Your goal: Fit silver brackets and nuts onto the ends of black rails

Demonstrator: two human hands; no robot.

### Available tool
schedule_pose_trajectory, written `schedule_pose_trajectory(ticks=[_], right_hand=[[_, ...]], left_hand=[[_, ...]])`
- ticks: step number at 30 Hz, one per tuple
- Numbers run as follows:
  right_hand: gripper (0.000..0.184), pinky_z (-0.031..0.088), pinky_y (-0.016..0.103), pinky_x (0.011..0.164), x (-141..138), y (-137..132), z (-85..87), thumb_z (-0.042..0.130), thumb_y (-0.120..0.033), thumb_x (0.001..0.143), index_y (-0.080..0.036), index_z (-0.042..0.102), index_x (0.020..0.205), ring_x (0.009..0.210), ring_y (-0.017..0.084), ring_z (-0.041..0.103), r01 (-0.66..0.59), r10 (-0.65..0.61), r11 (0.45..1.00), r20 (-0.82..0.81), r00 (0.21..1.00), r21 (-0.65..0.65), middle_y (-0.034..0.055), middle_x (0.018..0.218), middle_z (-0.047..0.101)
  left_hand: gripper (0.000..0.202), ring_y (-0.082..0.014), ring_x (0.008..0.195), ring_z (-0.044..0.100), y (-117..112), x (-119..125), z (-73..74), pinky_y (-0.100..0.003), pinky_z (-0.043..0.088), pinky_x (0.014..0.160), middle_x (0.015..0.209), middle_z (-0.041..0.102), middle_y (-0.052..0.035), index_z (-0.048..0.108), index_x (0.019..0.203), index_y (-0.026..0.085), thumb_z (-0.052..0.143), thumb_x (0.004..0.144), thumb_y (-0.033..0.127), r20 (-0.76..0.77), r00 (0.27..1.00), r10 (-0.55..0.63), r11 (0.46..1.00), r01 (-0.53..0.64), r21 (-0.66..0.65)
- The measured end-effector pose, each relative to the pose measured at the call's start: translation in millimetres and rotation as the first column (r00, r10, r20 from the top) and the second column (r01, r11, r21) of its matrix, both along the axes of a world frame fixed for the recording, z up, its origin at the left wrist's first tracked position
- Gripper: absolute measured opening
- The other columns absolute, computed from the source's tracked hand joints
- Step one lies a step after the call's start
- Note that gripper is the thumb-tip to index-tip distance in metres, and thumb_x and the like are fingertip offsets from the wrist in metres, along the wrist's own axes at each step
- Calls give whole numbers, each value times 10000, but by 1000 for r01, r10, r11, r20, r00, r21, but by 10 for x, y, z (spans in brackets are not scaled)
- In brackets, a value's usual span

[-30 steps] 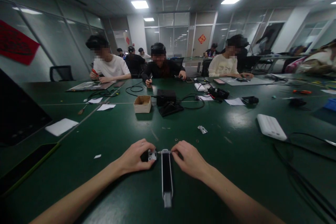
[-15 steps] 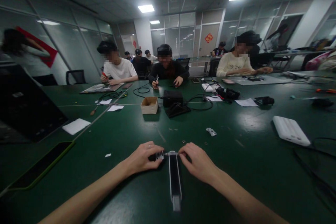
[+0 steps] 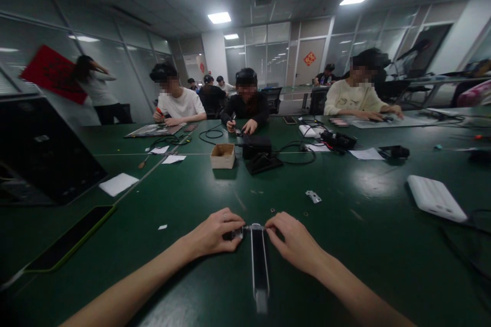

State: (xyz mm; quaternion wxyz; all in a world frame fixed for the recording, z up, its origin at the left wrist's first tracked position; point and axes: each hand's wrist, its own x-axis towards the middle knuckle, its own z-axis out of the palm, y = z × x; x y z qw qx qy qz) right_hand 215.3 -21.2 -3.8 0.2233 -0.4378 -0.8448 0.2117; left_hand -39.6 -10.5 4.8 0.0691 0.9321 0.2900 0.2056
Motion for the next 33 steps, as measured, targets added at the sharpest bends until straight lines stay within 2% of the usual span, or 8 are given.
schedule_pose_trajectory(ticks=[6, 15, 25, 30, 33], right_hand=[[214, 488, 318, 731, 7, -21, 82, 429, -244, 925, -176, 631, 947, 820, 178, 572, -24, 24, 999, 0, 1000, 44, 62, 896, 620], [194, 486, 296, 670, 26, -15, 57, 455, -249, 926, -187, 636, 963, 781, 165, 565, -11, 11, 1000, -11, 1000, 28, 48, 895, 615], [177, 473, 293, 658, -5, -31, 100, 475, -225, 909, -164, 638, 882, 740, 161, 559, 16, -16, 999, -3, 1000, 49, 49, 828, 617], [179, 464, 293, 665, -29, -38, 62, 472, -244, 928, -169, 634, 914, 748, 156, 555, -2, 3, 999, -22, 1000, 42, 44, 854, 613], [161, 458, 293, 668, -40, -39, 50, 480, -229, 926, -171, 630, 919, 752, 154, 554, -14, 15, 999, -15, 1000, 49, 41, 862, 611]], left_hand=[[253, -205, 900, 579, 9, 26, 28, -322, 506, 811, 1063, 663, -95, 661, 1068, 142, 578, 840, 214, -32, 999, 10, 1000, -11, -9], [249, -208, 964, 587, 42, 5, -26, -364, 491, 870, 1107, 646, -90, 642, 1119, 169, 544, 909, 261, -20, 999, 34, 998, -35, -48], [243, -198, 963, 596, 44, 1, -19, -339, 504, 858, 1104, 655, -86, 637, 1127, 161, 553, 914, 241, 31, 1000, -4, 997, 7, -78], [243, -180, 912, 598, 55, 2, -44, -305, 509, 796, 1088, 667, -82, 644, 1123, 181, 473, 964, 250, 31, 999, -31, 996, 33, -77], [235, -176, 930, 596, 68, 6, -79, -300, 498, 815, 1095, 661, -79, 637, 1116, 182, 466, 969, 249, 46, 999, -25, 998, 28, -63]])
